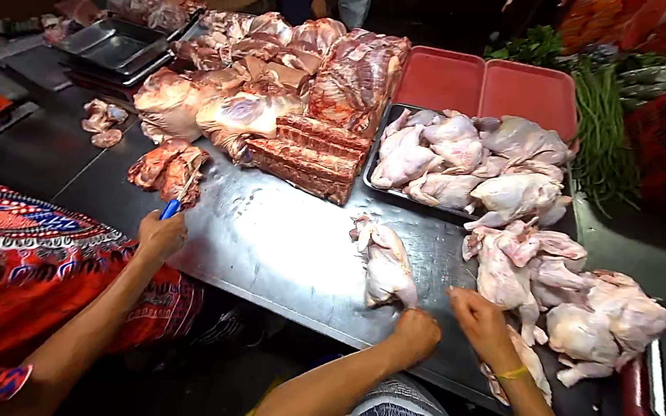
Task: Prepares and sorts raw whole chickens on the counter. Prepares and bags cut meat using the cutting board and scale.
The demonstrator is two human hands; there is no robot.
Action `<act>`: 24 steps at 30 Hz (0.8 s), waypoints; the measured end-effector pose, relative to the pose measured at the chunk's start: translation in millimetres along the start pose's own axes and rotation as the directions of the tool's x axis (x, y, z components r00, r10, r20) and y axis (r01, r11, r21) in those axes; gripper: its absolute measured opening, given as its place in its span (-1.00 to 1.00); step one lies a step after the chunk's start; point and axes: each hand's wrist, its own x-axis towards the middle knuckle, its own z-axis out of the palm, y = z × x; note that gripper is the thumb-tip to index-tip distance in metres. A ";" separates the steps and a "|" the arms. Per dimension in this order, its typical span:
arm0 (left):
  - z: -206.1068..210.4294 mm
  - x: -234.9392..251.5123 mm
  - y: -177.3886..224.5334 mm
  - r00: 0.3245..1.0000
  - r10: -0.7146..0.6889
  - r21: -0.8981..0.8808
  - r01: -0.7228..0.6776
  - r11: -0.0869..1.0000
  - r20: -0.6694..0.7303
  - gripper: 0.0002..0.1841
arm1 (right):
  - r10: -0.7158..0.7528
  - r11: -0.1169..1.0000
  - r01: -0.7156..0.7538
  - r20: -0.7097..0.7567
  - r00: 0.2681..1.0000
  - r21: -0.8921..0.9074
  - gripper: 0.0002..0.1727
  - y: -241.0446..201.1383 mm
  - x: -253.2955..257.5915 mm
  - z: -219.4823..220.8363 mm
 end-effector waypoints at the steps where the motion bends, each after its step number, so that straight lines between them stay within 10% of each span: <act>1: 2.2 3.4 2.0 0.998 0.000 -0.015 -0.001 1.000 -0.067 -0.76 | -0.021 0.996 0.030 0.102 0.995 -0.083 -0.64 5.0 7.7 10.6; 4: 7.1 0.2 8.3 0.956 -0.062 -0.234 -0.007 0.972 -0.288 -0.69 | -0.209 0.961 0.241 0.220 0.953 -0.132 -0.63 -14.4 37.7 47.5; 9: -7.6 -8.3 35.7 0.958 -0.277 -0.252 0.250 0.935 -0.078 -0.63 | -0.031 0.864 0.348 0.651 0.758 -0.364 -0.59 -67.7 99.0 99.2; 14: -279.9 -164.1 59.2 0.736 -0.507 -0.194 0.634 0.749 0.448 -0.56 | 0.134 0.817 0.349 0.739 0.661 -0.460 -0.63 -92.7 117.3 116.6; 16: -238.9 -149.1 59.2 0.780 -0.518 -0.161 0.595 0.787 0.351 -0.58 | 0.176 0.813 0.352 0.771 0.612 -0.465 -0.62 -97.2 125.0 109.3; 18: -73.4 -69.9 42.3 0.869 -0.459 -0.110 0.446 0.888 -0.183 -0.74 | 0.201 0.808 0.357 0.788 0.581 -0.469 -0.61 -91.9 127.8 93.5; 21: -9.9 2.2 21.7 0.878 -0.413 0.022 0.421 0.907 0.242 -0.77 | 0.242 0.826 0.325 0.810 0.533 -0.461 -0.63 -63.3 121.3 54.2; 24: -30.7 -6.5 15.2 0.871 -0.337 0.066 0.337 0.939 0.357 -0.74 | 0.287 0.925 0.034 0.753 0.592 -0.380 -0.61 -22.7 96.1 1.1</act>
